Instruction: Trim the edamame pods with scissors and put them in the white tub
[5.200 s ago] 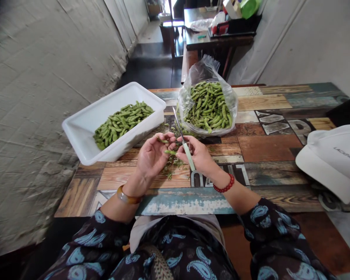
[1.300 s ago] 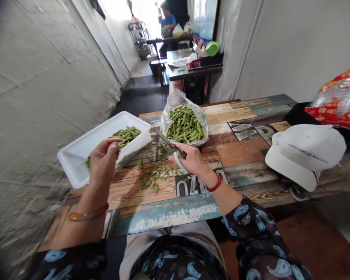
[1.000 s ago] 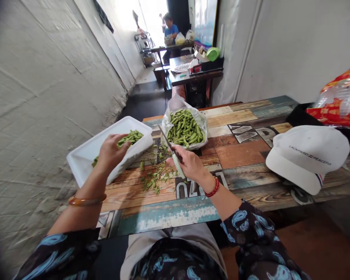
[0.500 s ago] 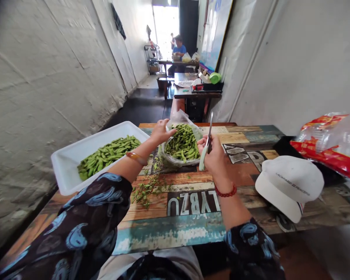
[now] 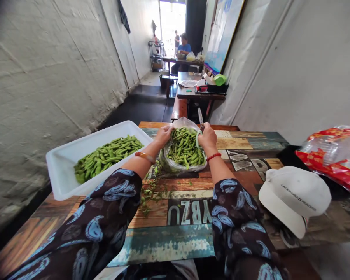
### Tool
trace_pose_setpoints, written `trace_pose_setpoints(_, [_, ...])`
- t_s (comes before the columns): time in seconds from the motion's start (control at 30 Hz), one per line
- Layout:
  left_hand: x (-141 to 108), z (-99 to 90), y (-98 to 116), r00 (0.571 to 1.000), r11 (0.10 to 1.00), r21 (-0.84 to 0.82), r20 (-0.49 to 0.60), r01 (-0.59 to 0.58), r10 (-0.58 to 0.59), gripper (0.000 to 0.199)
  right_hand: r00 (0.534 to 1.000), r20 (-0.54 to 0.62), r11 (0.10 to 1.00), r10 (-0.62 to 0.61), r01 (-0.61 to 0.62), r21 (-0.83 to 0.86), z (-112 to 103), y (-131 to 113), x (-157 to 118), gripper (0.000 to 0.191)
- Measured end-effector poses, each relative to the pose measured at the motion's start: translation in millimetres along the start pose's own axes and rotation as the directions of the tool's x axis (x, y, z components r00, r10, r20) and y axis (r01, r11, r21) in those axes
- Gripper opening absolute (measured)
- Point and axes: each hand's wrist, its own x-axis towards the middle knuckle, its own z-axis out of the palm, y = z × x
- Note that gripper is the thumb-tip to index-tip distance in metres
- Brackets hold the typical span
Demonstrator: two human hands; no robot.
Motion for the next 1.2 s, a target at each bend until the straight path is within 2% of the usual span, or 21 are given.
trace_pose_setpoints(0.1, [-23.8, -6.4, 14.7, 0.997, 0.994, -0.089, -0.048, -0.063, 0.059, 0.038, 0.995, -0.077, 0.967, 0.069, -0.048, 0.252, -7.2, 5.3, -12.8, 0.017])
trace_pose_setpoints(0.2, [-60.9, -11.5, 27.8, 0.961, 0.942, -0.227, -0.178, -0.248, 0.211, 0.039, 0.982, -0.166, 0.885, 0.093, -0.004, 0.466, -15.9, 9.2, -45.0, 0.020])
trace_pose_setpoints(0.3, [-86.9, -12.0, 33.1, 0.944, 0.933, -0.202, -0.209, -0.297, 0.255, 0.037, 0.979, -0.184, 0.855, 0.083, 0.025, 0.519, -15.9, 9.2, -72.8, 0.020])
trace_pose_setpoints(0.37, [-88.9, -10.0, 33.3, 0.959, 0.943, -0.220, -0.189, -0.250, 0.210, 0.040, 0.975, -0.177, 0.838, 0.137, -0.018, 0.545, -11.6, 7.2, -77.2, 0.021])
trace_pose_setpoints(0.5, [-74.4, -5.4, 35.9, 0.976, 0.949, -0.254, -0.160, -0.187, 0.149, 0.041, 0.963, -0.133, 0.753, 0.235, -0.094, 0.652, -5.2, 1.6, -64.9, 0.024])
trace_pose_setpoints(0.63, [-73.1, -3.9, 46.4, 0.960, 0.903, -0.342, -0.198, -0.259, 0.200, 0.043, 0.949, -0.149, 0.648, 0.279, -0.071, 0.758, -9.3, 2.5, -68.7, 0.028])
trace_pose_setpoints(0.7, [-74.9, -2.4, 49.0, 0.947, 0.873, -0.376, -0.204, -0.309, 0.247, 0.044, 0.945, -0.192, 0.648, 0.265, -0.027, 0.761, -11.5, 7.2, -78.2, 0.029])
trace_pose_setpoints(0.77, [-72.1, 0.3, 47.7, 0.949, 0.887, -0.342, -0.158, -0.311, 0.272, 0.043, 0.954, -0.184, 0.691, 0.238, -0.033, 0.723, -11.9, 12.2, -86.0, 0.028])
trace_pose_setpoints(0.87, [-61.5, 3.2, 41.6, 0.963, 0.946, -0.192, 0.015, -0.262, 0.269, 0.037, 0.966, -0.098, 0.717, 0.238, -0.107, 0.689, -9.8, 16.0, -87.3, 0.027])
trace_pose_setpoints(0.97, [-62.2, -3.7, 36.7, 0.944, 0.953, -0.055, 0.129, -0.298, 0.303, 0.031, 0.973, -0.054, 0.754, 0.223, -0.137, 0.643, -8.4, 17.2, -80.3, 0.026])
trace_pose_setpoints(1.03, [-78.5, -15.4, 33.1, 0.919, 0.930, 0.003, 0.156, -0.367, 0.362, 0.049, 0.982, -0.056, 0.791, 0.182, -0.112, 0.602, -10.5, 21.5, -76.1, 0.026])
trace_pose_setpoints(1.1, [-106.8, -29.3, 26.4, 0.898, 0.907, 0.041, 0.163, -0.419, 0.408, 0.067, 0.988, -0.046, 0.789, 0.146, -0.088, 0.608, -15.5, 31.0, -73.8, 0.025])
trace_pose_setpoints(1.2, [-155.0, -41.6, 9.9, 0.908, 0.904, 0.121, 0.149, -0.411, 0.393, 0.087, 0.997, 0.031, 0.732, 0.068, -0.071, 0.678, -23.5, 49.5, -75.7, 0.027])
